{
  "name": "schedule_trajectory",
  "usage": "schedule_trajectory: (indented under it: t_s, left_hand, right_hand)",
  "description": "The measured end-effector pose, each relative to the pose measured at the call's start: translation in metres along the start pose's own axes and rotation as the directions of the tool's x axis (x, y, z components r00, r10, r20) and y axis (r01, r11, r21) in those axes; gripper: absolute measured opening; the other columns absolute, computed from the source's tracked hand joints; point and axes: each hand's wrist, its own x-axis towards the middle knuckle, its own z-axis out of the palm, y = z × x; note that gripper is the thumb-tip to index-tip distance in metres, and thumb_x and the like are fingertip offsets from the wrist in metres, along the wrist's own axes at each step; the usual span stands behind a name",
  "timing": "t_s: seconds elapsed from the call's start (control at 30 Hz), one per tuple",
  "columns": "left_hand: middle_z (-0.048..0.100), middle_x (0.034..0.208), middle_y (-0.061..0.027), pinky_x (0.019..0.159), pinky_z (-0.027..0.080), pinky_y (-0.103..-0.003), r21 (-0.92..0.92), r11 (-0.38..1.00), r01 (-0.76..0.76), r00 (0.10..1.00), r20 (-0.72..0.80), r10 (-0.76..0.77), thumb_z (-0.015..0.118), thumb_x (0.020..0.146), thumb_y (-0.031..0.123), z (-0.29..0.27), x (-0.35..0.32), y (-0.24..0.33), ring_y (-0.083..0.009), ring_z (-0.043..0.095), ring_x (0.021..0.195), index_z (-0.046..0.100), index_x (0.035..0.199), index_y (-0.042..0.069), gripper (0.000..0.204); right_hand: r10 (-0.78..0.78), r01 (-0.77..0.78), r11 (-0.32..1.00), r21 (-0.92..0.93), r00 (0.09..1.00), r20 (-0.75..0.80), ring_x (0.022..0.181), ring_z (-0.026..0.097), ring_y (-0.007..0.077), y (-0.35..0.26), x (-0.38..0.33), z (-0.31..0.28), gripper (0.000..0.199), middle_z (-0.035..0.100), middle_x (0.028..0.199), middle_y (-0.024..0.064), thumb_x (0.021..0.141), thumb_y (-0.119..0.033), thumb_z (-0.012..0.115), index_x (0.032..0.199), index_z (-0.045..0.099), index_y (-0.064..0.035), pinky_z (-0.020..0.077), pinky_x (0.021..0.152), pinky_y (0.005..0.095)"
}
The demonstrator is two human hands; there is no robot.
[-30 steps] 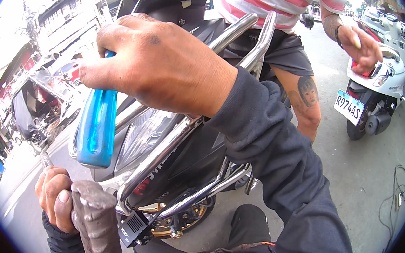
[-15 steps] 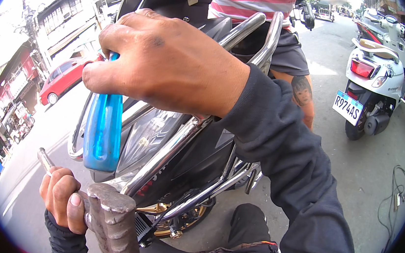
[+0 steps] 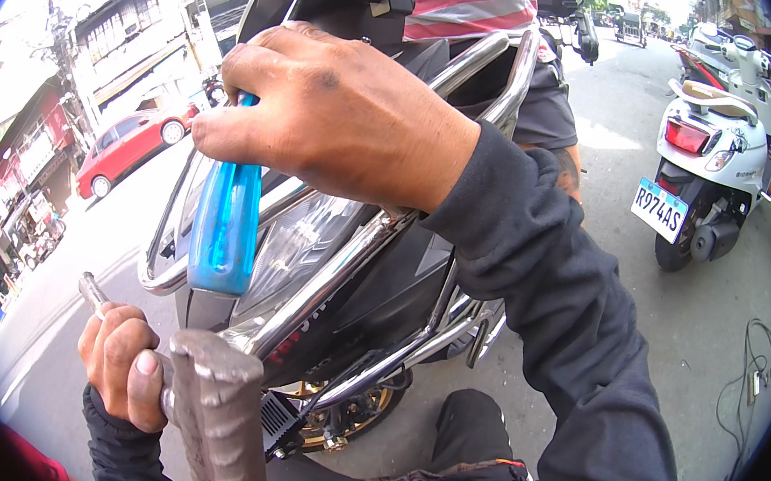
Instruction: The person repairs a motorcycle by adjusting the front fairing and handlebar area. They use a hammer and screwdriver to tap and align parts, then reattach a plastic cover and secure it with screws.
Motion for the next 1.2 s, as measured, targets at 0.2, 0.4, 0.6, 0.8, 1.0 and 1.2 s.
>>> schedule_trajectory:
  t_s: [0.2, 0.4, 0.6, 0.8, 1.0, 1.2]
  left_hand:
    - [0.043, 0.078, -0.0098, 0.048, 0.036, -0.04, 0.118, 0.991, -0.06, 0.994, -0.081, 0.07, 0.061, 0.069, -0.007, -0.002, 0.0, 0.016, -0.0245, 0.05, 0.055, 0.031, 0.135, 0.023, 0.079]
    - [0.043, 0.079, -0.0101, 0.048, 0.036, -0.04, 0.117, 0.993, -0.021, 1.0, -0.02, 0.024, 0.065, 0.065, -0.007, -0.006, 0.006, 0.015, -0.0255, 0.051, 0.055, 0.03, 0.137, 0.024, 0.086]
    - [0.044, 0.08, -0.0104, 0.048, 0.037, -0.041, 0.13, 0.991, -0.044, 0.997, -0.053, 0.051, 0.065, 0.063, -0.009, -0.005, 0.002, 0.016, -0.026, 0.051, 0.056, 0.029, 0.137, 0.023, 0.089]
    - [0.044, 0.081, -0.0107, 0.049, 0.037, -0.041, 0.094, 0.995, 0.013, 0.999, 0.031, -0.016, 0.065, 0.065, -0.006, -0.009, 0.004, 0.018, -0.0263, 0.051, 0.057, 0.03, 0.135, 0.024, 0.084]
    - [0.047, 0.083, -0.0121, 0.052, 0.04, -0.041, 0.036, 0.999, -0.027, 0.999, -0.045, 0.029, 0.065, 0.071, 0.0, -0.003, 0.01, 0.013, -0.0269, 0.054, 0.062, 0.031, 0.134, 0.021, 0.075]
    - [0.052, 0.086, -0.0127, 0.052, 0.039, -0.041, 0.023, 1.0, -0.011, 1.0, -0.011, 0.011, 0.067, 0.076, 0.005, -0.007, 0.003, 0.003, -0.0274, 0.055, 0.064, 0.037, 0.133, 0.008, 0.064]
  right_hand:
    - [0.012, -0.012, 0.998, 0.062, 1.0, -0.008, 0.1, 0.065, 0.0301, 0.001, 0.002, -0.002, 0.027, 0.064, 0.1, 0.0109, 0.081, -0.011, 0.07, 0.106, 0.068, -0.0188, 0.056, 0.083, 0.0384]
    - [0.008, -0.004, 0.997, 0.076, 0.999, -0.053, 0.099, 0.065, 0.0299, 0.0, -0.001, -0.003, 0.026, 0.063, 0.098, 0.0097, 0.079, -0.01, 0.072, 0.104, 0.068, -0.0181, 0.0555, 0.082, 0.0378]
    - [0.012, -0.007, 0.996, 0.087, 0.998, -0.054, 0.099, 0.065, 0.0297, 0.0, 0.0, -0.003, 0.025, 0.063, 0.099, 0.0097, 0.08, -0.011, 0.072, 0.104, 0.068, -0.0178, 0.0557, 0.083, 0.0381]
    - [0.008, -0.005, 0.996, 0.084, 0.999, -0.038, 0.101, 0.065, 0.0297, 0.0, -0.001, -0.004, 0.024, 0.063, 0.099, 0.01, 0.082, -0.011, 0.071, 0.105, 0.068, -0.0173, 0.0568, 0.083, 0.0381]
    - [0.028, -0.026, 0.997, 0.071, 0.999, -0.032, 0.1, 0.065, 0.0293, -0.001, -0.001, -0.005, 0.024, 0.063, 0.099, 0.0099, 0.082, -0.011, 0.071, 0.106, 0.069, -0.0163, 0.0575, 0.081, 0.0372]
    - [0.016, -0.013, 0.997, 0.074, 0.999, -0.031, 0.1, 0.065, 0.0296, -0.002, 0.001, -0.007, 0.026, 0.063, 0.1, 0.0096, 0.081, -0.011, 0.071, 0.106, 0.07, -0.0162, 0.0572, 0.081, 0.0378]
